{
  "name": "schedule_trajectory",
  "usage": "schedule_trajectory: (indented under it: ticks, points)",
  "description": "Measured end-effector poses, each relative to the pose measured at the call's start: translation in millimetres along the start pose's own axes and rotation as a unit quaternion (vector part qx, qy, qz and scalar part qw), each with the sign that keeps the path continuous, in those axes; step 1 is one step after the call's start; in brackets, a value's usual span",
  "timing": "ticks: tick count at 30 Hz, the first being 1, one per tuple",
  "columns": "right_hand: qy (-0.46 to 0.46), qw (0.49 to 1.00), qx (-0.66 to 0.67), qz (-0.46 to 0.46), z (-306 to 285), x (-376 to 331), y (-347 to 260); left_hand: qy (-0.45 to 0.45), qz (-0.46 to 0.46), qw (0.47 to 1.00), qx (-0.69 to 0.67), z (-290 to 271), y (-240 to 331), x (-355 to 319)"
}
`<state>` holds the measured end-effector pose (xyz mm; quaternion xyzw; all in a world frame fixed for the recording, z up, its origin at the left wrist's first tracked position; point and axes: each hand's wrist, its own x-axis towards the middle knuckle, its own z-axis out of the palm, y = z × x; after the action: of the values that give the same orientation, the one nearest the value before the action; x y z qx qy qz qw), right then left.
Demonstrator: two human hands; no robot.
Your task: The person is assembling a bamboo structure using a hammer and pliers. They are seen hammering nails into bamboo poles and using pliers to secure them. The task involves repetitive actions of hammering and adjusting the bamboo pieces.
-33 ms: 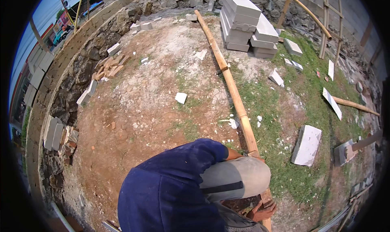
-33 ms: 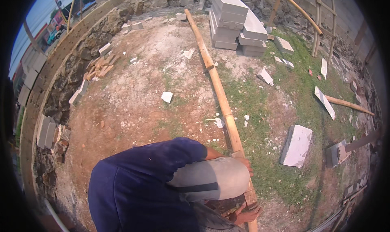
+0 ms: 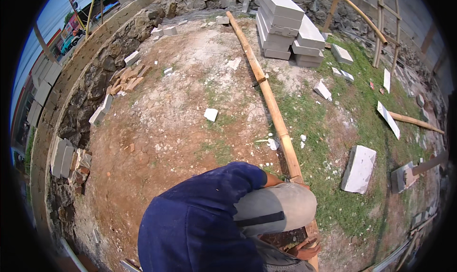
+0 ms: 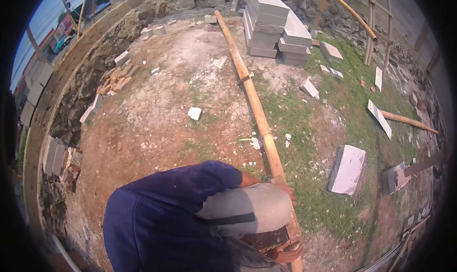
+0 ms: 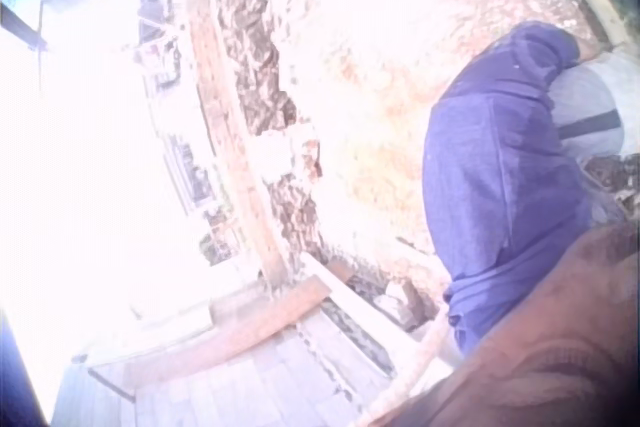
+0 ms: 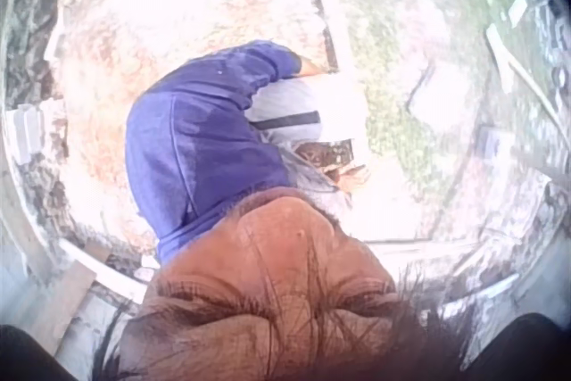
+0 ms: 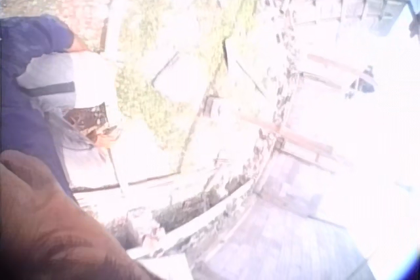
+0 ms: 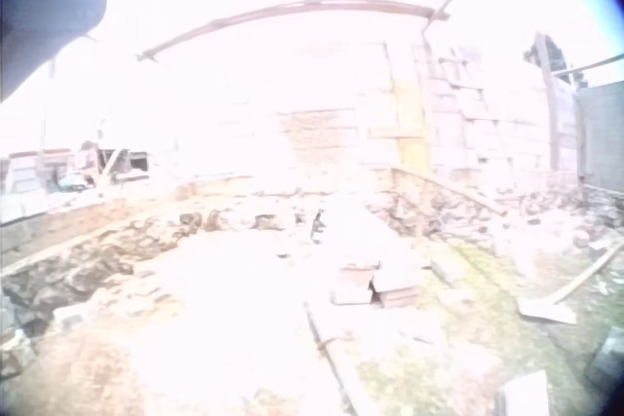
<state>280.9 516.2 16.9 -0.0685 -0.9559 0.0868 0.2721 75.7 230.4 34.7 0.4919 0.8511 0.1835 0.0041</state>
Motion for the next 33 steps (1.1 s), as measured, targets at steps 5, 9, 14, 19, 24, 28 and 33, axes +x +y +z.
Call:
schedule_trajectory:
  ticks: [5, 9, 14, 19, 24, 28, 33]
  points:
    - [-0.081, 0.97, 0.136, 0.182, -43, -70, -62, -0.129, -0.043, 0.991, 0.006, -33, 3, 12]
    - [-0.132, 0.892, 0.297, 0.315, -42, -75, -136, -0.103, -0.027, 0.994, 0.006, -33, -14, 7]
    - [-0.12, 0.763, 0.483, 0.412, -26, -39, -182, -0.127, -0.012, 0.992, 0.003, -30, -1, 25]
    - [-0.062, 0.691, 0.567, 0.444, -14, 5, -206, -0.115, 0.005, 0.993, 0.001, -30, -6, 12]
    - [0.016, 0.688, 0.551, 0.472, -37, 9, -181, -0.101, -0.004, 0.995, 0.009, -31, -3, 9]
    - [0.1, 0.7, 0.513, 0.487, -67, -3, -146, -0.087, 0.004, 0.996, 0.006, -33, -11, 5]
    - [0.212, 0.722, 0.444, 0.487, -109, -23, -103, -0.091, 0.005, 0.996, 0.013, -41, -6, 11]
